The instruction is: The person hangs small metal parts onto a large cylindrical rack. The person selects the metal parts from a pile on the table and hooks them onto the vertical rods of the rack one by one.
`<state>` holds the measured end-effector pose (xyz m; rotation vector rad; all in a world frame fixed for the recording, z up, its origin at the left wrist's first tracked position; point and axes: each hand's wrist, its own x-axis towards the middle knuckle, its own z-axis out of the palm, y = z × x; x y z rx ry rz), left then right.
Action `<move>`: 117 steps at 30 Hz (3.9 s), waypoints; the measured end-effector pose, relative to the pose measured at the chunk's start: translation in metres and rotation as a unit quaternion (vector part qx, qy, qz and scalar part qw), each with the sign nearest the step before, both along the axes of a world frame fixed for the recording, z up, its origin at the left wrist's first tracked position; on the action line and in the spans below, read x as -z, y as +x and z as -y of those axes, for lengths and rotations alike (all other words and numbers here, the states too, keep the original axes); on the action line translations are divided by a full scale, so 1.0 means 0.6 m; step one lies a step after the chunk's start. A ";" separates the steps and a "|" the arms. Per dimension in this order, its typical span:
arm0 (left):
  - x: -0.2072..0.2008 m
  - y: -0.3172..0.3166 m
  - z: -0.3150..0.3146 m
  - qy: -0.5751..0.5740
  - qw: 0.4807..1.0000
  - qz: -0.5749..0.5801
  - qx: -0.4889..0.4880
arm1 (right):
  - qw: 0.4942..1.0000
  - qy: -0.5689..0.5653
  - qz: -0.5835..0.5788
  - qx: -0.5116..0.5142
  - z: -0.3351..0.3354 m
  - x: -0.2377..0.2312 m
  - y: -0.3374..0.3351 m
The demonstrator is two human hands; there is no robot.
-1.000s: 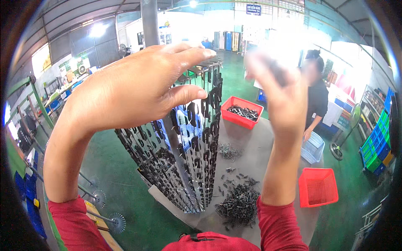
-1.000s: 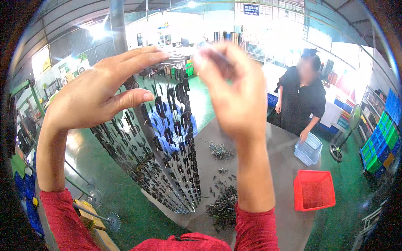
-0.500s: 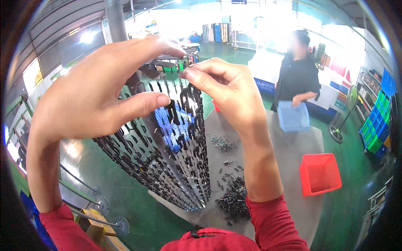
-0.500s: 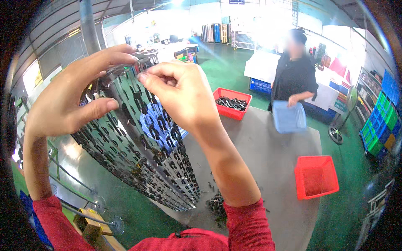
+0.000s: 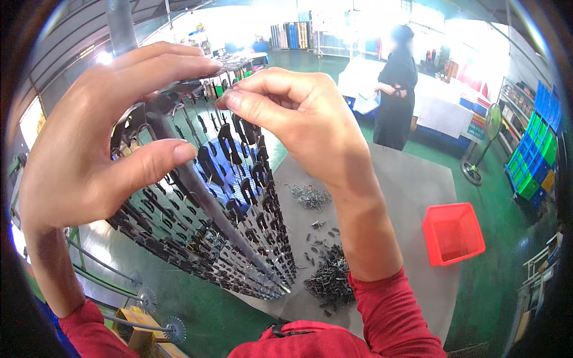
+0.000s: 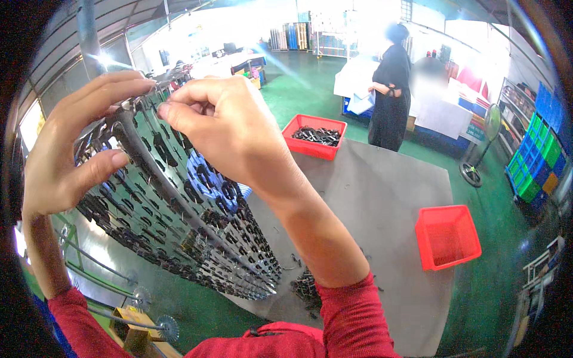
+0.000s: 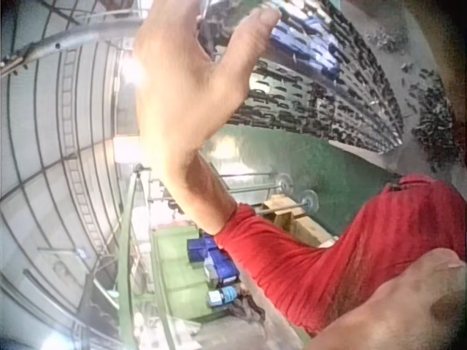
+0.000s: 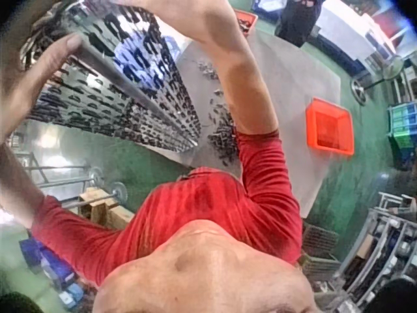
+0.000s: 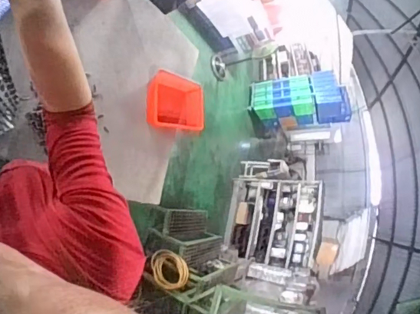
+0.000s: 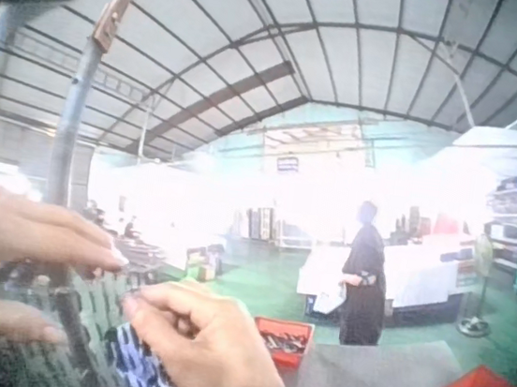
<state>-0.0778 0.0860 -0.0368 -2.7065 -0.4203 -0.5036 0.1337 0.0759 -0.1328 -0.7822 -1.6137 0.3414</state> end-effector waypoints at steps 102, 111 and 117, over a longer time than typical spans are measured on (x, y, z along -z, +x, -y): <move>0.004 -0.023 -0.003 0.015 0.999 -0.032 0.036 | 0.964 -0.098 -0.130 -0.212 -0.006 -0.008 -0.012; 0.006 -0.019 0.009 0.026 0.999 -0.022 0.008 | 0.983 0.035 -0.159 -0.081 0.001 0.009 -0.045; 0.008 -0.012 0.023 0.045 0.999 -0.014 -0.023 | 0.978 0.036 -0.200 0.049 0.018 0.023 0.019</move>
